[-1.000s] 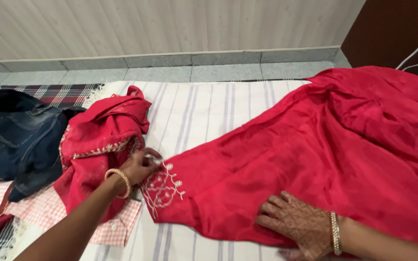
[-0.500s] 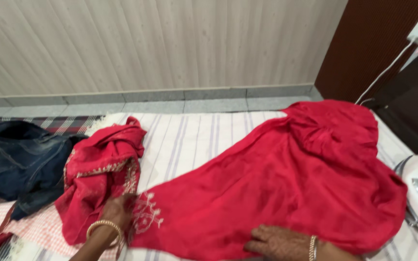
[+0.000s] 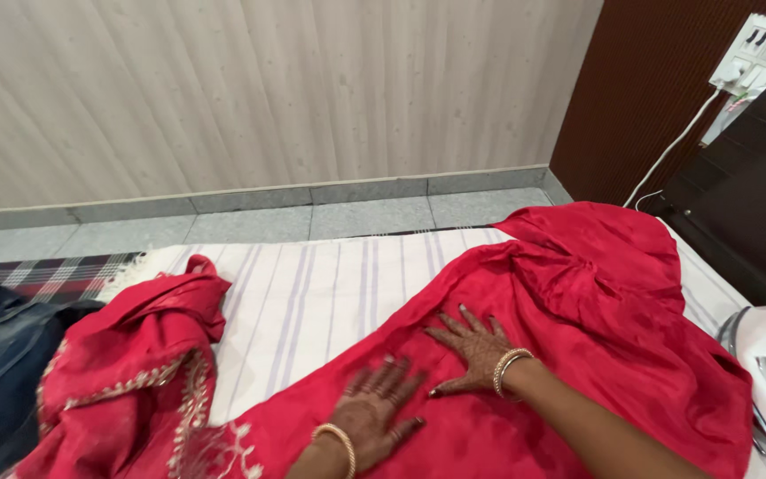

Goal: The person irons a red garment laid out on a bed. They use a white electric iron to smooth the fabric, repeatedly adjusting the garment's position and folding sections to reach different areas. Other clothes are visible on the bed but are not handled during the task.

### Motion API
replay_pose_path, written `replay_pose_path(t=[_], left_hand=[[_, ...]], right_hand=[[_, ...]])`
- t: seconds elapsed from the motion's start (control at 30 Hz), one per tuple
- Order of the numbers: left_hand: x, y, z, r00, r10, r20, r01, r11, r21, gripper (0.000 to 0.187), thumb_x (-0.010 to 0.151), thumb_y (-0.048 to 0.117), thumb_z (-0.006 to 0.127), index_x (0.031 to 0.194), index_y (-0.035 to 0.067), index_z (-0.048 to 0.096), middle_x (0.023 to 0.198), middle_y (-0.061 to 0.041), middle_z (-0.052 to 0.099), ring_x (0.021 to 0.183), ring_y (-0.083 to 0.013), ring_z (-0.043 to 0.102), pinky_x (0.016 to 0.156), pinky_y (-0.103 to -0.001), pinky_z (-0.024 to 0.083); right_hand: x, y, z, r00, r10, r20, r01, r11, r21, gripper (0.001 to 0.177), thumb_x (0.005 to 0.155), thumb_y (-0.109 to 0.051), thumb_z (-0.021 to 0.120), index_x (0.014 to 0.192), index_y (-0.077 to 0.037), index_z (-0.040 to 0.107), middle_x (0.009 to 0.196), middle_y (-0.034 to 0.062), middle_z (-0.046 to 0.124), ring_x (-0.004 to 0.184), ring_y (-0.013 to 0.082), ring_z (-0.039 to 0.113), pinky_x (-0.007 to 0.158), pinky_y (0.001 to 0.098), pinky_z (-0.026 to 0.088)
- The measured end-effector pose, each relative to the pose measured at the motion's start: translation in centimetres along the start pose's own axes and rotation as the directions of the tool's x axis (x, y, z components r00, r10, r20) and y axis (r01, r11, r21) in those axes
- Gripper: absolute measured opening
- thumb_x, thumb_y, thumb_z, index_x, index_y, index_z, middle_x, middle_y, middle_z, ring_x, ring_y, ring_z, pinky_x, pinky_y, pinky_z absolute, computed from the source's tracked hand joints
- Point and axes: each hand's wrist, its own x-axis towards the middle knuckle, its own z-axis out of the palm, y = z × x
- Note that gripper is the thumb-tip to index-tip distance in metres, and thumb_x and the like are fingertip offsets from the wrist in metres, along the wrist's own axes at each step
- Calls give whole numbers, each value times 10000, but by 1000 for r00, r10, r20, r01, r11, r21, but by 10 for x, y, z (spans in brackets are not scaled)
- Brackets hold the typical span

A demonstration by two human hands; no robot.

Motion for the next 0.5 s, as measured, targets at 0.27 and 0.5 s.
replay_pose_path(t=[0.27,0.5], left_hand=[[59,-17,24,960,-12,-279,55,988,145,708,1020,567,245,1633,217,187,1691,-25,190,1566,-185,147,1281,-403,92],[130,-8,10,996,-53,-76,61,993,102,711,1019,520,282,1622,171,142,1714,-64,57,1580,-230,21,1249,-499,-23]], right_hand=[[52,52,32,949,-36,-314,13,997,-73,821,963,-722,365,1626,-292,142,1710,54,56,1572,301,-5,1242,589,55],[31,99,10,909,6,-417,46,992,114,662,928,-556,541,1492,-217,464,1614,97,357,1471,305,289,1164,523,239]])
